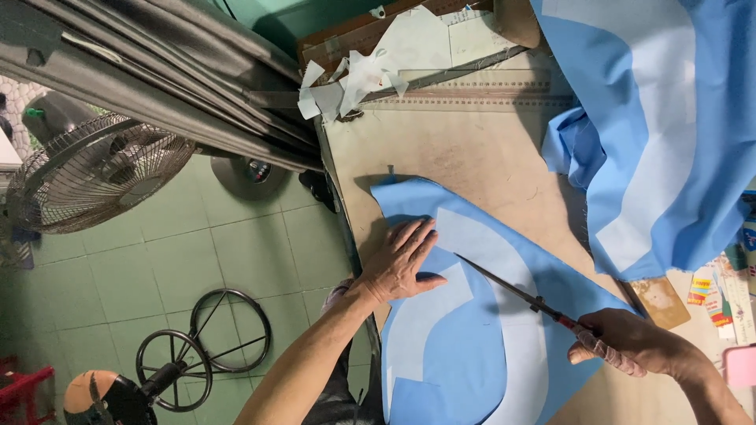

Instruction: The person uses shears to cut curved shapes from light blue fabric with white stripes on a work table. They repeatedly cut along the white stripe, reposition the fabric, and trim the edges to produce multiple identical curved pieces.

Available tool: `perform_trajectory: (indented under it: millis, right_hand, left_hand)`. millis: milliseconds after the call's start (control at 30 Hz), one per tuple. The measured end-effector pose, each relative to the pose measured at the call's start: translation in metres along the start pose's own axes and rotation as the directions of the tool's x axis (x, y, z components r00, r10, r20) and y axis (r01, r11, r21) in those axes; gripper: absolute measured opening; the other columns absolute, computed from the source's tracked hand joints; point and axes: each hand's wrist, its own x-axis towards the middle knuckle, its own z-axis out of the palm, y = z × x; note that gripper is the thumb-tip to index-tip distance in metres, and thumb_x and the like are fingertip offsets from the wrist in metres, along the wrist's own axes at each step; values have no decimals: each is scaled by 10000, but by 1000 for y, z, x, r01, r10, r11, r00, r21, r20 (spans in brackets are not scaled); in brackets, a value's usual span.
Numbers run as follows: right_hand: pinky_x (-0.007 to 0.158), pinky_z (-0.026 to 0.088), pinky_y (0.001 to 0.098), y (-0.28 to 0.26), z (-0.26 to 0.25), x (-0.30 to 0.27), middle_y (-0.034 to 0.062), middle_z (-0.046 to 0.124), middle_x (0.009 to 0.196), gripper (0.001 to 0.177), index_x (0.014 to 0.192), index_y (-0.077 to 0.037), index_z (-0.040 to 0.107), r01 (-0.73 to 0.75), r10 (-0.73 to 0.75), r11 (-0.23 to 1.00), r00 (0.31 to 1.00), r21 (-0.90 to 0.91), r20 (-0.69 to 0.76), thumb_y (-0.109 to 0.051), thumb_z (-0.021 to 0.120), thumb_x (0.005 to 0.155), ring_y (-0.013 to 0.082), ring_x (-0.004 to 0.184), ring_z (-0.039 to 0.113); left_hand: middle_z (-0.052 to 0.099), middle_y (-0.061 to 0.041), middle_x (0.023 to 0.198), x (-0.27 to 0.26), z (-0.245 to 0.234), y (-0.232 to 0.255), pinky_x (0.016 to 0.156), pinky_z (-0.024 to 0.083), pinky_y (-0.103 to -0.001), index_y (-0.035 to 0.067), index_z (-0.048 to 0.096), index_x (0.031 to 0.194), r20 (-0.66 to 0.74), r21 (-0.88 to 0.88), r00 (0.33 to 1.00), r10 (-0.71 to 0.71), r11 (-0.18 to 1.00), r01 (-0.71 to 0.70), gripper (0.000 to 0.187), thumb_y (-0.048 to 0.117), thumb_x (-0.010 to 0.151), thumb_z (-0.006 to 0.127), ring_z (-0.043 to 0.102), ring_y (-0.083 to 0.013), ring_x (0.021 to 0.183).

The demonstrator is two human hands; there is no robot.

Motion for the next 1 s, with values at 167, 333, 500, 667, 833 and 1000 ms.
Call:
perform_trajectory:
  millis: [167,333,500,667,833,1000]
  right_hand:
    - [654,468,199,-45,-10,-3,-98,758,620,486,668,-129,671,-198,205,961,979,-193,13,-589,616,816,70,648,613]
    - [665,514,175,-66,-16,-4,-150,866,721,568,702,-168,725,-167,179,960,983,-226,33,-653,435,760,19,702,738]
    - [712,559,131,-74,-20,-5,-179,957,786,475,715,-188,779,-291,306,925,952,-244,24,-549,497,839,-25,763,823]
    - [632,523,166,-52,-21,4,-180,981,806,528,652,-187,559,-116,137,958,989,-263,62,-697,450,731,-14,735,845]
    - [899,341,176,-94,-25,-4,-281,861,738,551,678,-292,733,-215,246,877,969,-430,17,-660,340,797,-54,767,742]
    - [1222,80,359,-113,-26,-4,-366,910,883,508,760,-323,738,-293,337,833,942,-469,10,-582,311,852,-107,929,790]
  left_hand:
    - [502,-167,1464,1,-1,-1,1059,460,-442,-26,570,1330,-40,-13,999,16,1000,-16,822,661,887,655,483,-300,1356]
    - [511,-157,1460,2,-3,0,1045,462,-435,-16,585,1319,-36,-6,999,8,1000,-8,813,669,885,646,488,-292,1349]
    - [513,-149,1468,1,-2,0,1040,462,-433,-16,585,1329,-27,-8,1000,-3,1000,3,810,671,900,612,488,-288,1358]
    - [506,-165,1467,0,-1,0,1047,464,-439,-38,568,1338,-47,-14,999,3,1000,-4,833,662,894,639,481,-295,1364]
    - [509,-156,1470,0,0,0,1038,466,-427,-32,580,1333,-49,6,999,-1,1000,1,838,678,889,631,484,-286,1363]
    - [514,-149,1460,-1,1,0,1045,464,-436,-30,596,1317,-68,-3,998,-1,1000,1,826,679,895,619,481,-282,1359]
